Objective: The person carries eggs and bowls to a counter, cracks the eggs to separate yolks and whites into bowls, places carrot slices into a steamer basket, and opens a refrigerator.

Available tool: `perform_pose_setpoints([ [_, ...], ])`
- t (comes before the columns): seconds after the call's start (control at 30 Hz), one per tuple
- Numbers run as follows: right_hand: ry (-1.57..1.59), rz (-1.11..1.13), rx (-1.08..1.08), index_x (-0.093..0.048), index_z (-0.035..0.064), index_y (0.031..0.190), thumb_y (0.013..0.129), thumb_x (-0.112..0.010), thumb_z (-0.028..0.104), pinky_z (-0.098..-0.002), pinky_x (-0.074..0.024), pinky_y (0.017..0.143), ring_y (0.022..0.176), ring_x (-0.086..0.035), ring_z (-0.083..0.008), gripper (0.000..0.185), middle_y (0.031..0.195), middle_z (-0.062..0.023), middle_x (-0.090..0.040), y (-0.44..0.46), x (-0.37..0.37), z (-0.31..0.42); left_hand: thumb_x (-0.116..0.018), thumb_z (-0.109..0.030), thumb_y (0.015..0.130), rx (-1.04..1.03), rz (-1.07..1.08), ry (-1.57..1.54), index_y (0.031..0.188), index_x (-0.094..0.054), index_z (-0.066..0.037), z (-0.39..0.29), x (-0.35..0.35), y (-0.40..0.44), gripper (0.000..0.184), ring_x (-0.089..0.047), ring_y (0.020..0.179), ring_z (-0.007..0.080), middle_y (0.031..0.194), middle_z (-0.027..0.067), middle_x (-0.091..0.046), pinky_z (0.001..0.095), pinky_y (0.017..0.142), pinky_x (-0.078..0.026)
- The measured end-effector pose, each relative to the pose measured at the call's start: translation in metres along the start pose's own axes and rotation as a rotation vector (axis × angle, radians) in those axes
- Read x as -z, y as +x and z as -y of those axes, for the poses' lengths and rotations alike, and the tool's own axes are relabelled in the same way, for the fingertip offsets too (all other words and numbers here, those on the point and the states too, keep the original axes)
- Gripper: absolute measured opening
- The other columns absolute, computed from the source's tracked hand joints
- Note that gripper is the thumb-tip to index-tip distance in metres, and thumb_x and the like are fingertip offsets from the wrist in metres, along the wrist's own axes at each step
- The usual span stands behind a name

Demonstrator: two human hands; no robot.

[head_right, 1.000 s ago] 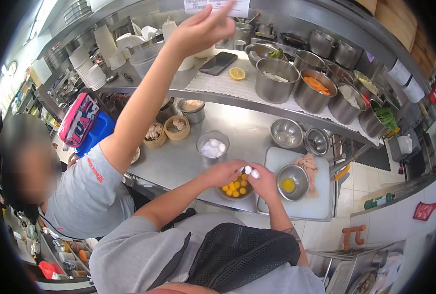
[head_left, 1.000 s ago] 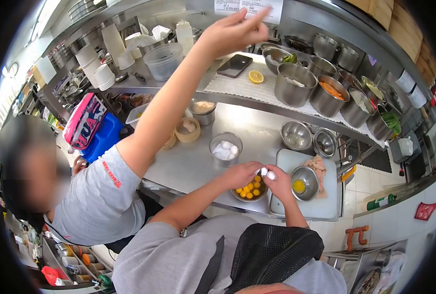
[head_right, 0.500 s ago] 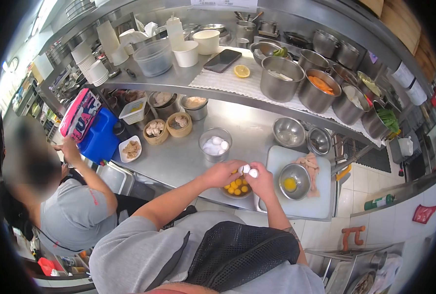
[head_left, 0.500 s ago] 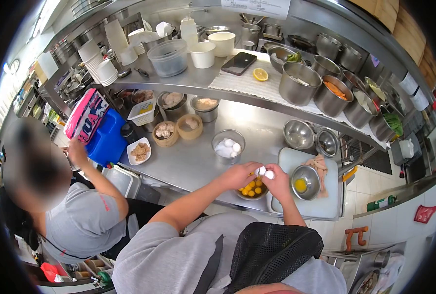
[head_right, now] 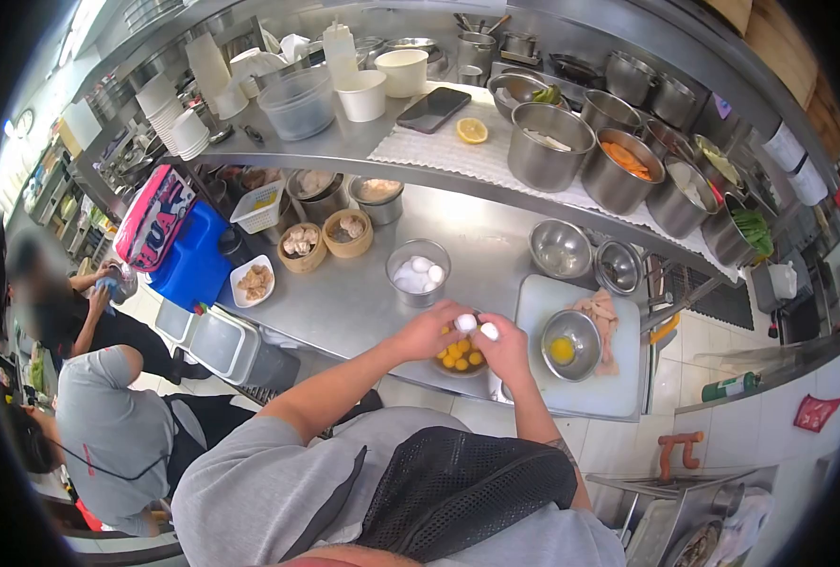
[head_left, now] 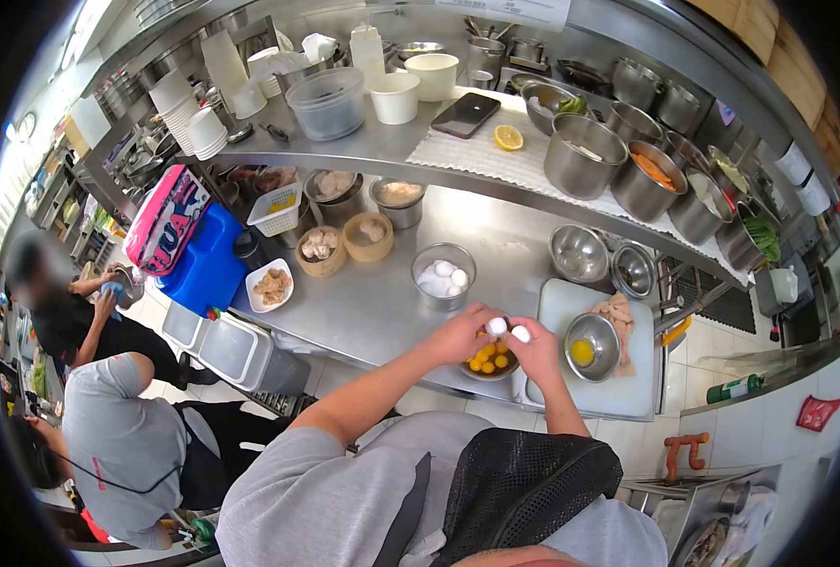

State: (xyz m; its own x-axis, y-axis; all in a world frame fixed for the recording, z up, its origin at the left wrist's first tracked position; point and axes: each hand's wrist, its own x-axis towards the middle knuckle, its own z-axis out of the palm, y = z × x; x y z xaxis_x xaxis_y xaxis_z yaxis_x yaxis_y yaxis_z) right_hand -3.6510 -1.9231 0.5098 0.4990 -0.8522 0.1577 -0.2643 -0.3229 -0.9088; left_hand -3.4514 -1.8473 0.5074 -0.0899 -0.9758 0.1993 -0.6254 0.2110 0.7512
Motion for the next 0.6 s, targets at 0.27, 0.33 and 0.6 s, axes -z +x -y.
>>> perform_pose_setpoints([
  [0.27, 0.710, -0.121, -0.382, -0.060, 0.0007, 0.114, 0.098, -0.068, 0.016, -0.0326, -0.0633, 0.064, 0.073, -0.074, -0.0230, 0.024, 0.098, -0.0151, -0.071, 0.008, -0.012, -0.005, -0.080, -0.003, 0.084, 0.464, -0.337, -0.640, 0.123, -0.051, -0.004, 0.037, -0.005, -0.011, 0.048, -0.068, 0.093, 0.0181, 0.110, 0.0099, -0.063, 0.0342, 0.078, -0.058],
  [0.33, 0.826, -0.140, -0.461, -0.059, 0.0019, 0.114, 0.100, -0.066, 0.020, -0.0331, -0.0629, 0.061, 0.070, -0.073, -0.0238, 0.024, 0.098, -0.0161, -0.071, 0.007, -0.015, -0.001, -0.079, -0.003, 0.084, 0.503, -0.347, -0.713, 0.124, -0.047, -0.005, 0.047, -0.001, -0.021, 0.051, -0.069, 0.093, 0.0194, 0.110, 0.0108, -0.063, 0.0347, 0.078, -0.058],
  [0.6, 0.911, -0.022, -0.615, -0.057, 0.0080, 0.113, 0.104, -0.058, 0.041, -0.0304, -0.0521, 0.043, 0.053, -0.066, -0.0194, 0.034, 0.091, -0.0162, -0.074, -0.008, -0.040, -0.013, -0.077, -0.010, 0.091, 0.717, -0.434, -0.989, 0.131, -0.046, -0.003, 0.036, 0.037, -0.088, 0.050, -0.070, 0.096, 0.0229, 0.115, 0.0118, -0.066, 0.0344, 0.081, -0.057],
])
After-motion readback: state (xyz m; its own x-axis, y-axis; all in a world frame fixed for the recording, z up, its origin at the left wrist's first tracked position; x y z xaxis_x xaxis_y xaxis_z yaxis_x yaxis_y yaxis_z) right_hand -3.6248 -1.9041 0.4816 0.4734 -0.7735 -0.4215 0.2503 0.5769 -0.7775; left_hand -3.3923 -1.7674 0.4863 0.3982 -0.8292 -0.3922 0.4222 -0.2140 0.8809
